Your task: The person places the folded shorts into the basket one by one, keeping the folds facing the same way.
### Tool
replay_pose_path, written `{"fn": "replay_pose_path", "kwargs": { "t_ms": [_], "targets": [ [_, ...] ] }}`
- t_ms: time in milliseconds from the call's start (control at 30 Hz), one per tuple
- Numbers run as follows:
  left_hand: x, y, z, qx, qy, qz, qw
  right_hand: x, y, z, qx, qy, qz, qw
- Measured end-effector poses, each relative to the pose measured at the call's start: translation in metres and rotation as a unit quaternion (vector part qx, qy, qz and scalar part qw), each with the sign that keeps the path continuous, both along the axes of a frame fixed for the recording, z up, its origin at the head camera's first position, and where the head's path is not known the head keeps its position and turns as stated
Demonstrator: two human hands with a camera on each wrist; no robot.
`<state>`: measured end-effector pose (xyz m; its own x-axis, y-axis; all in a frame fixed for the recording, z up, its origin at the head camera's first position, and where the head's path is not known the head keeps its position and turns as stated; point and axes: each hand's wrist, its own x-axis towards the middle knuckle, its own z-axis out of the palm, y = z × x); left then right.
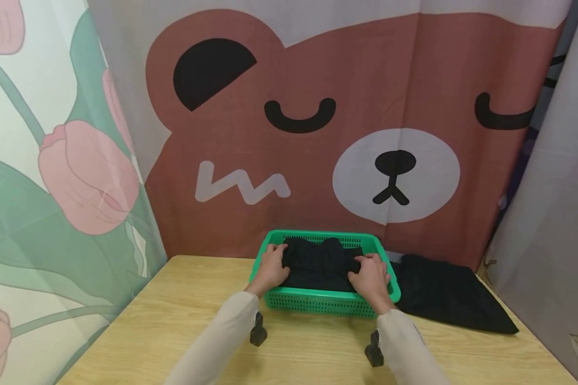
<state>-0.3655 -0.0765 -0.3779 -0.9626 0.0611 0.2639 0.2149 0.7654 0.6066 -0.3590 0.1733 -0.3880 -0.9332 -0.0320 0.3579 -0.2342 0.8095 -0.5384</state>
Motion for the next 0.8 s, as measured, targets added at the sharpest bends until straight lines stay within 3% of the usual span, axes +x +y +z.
{"fn": "replay_pose_path", "kwargs": {
  "t_ms": [200,433,800],
  "targets": [
    [0.002,0.001,0.002,-0.017,0.011,0.002,0.9998,0.006,0.002,0.003,0.014,0.007,0.009,0.9998],
    [0.002,0.001,0.004,-0.024,0.024,0.008,0.9994,0.011,0.005,0.011,0.04,0.045,0.026,0.9979],
    [0.007,0.01,0.016,-0.063,0.075,-0.017,0.995,0.019,0.017,0.027,0.059,0.06,0.047,0.9953]
  ]
}}
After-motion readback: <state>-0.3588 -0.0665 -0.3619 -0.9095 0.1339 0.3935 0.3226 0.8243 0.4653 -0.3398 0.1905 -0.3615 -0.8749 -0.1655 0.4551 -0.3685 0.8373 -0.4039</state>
